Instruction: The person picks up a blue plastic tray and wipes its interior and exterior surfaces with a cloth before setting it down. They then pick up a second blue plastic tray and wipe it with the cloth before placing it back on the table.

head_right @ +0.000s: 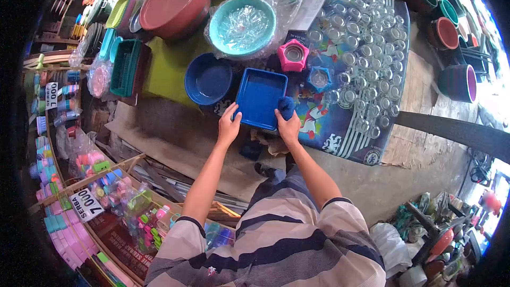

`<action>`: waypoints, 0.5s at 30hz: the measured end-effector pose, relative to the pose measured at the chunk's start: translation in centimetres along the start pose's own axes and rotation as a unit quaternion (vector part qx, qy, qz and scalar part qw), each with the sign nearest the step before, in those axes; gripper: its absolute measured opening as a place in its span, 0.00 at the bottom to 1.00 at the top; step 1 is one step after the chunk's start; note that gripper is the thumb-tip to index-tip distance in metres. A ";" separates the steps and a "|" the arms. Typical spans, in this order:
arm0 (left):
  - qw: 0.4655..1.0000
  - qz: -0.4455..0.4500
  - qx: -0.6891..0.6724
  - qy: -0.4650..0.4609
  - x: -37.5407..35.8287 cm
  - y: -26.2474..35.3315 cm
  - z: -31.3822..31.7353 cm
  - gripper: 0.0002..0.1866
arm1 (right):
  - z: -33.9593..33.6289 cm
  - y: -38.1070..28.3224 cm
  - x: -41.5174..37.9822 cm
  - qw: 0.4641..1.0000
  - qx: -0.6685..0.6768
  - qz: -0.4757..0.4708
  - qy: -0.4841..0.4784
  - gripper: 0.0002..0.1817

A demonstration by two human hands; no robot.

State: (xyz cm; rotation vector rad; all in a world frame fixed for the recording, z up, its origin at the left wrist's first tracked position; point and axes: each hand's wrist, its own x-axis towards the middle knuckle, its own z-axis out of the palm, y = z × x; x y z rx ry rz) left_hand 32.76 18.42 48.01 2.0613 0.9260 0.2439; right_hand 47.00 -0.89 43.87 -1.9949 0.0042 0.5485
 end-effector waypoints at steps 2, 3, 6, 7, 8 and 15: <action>1.000 -0.017 -0.012 0.002 0.6 -1.3 0.9 0.25 | 0.3 0.0 0.5 1.000 -0.005 0.019 -0.007 0.25; 0.999 -0.028 -0.022 0.008 0.6 -1.3 0.9 0.25 | 0.7 0.4 0.7 0.999 -0.005 0.034 -0.012 0.25; 0.990 -0.089 -0.108 0.004 -0.6 -1.0 0.9 0.27 | -0.1 1.1 1.5 0.998 0.050 0.028 -0.022 0.25; 0.992 -0.077 -0.097 0.013 -1.3 -1.9 1.3 0.28 | -0.8 0.9 1.4 0.996 0.080 0.017 -0.027 0.24; 0.997 -0.054 -0.047 0.034 -2.0 -2.8 1.6 0.29 | -1.6 0.7 1.0 0.998 0.062 0.014 -0.023 0.23; 0.987 -0.118 -0.087 0.060 -8.1 -8.1 3.9 0.33 | -2.0 2.3 -3.0 0.970 -0.104 -0.089 -0.202 0.30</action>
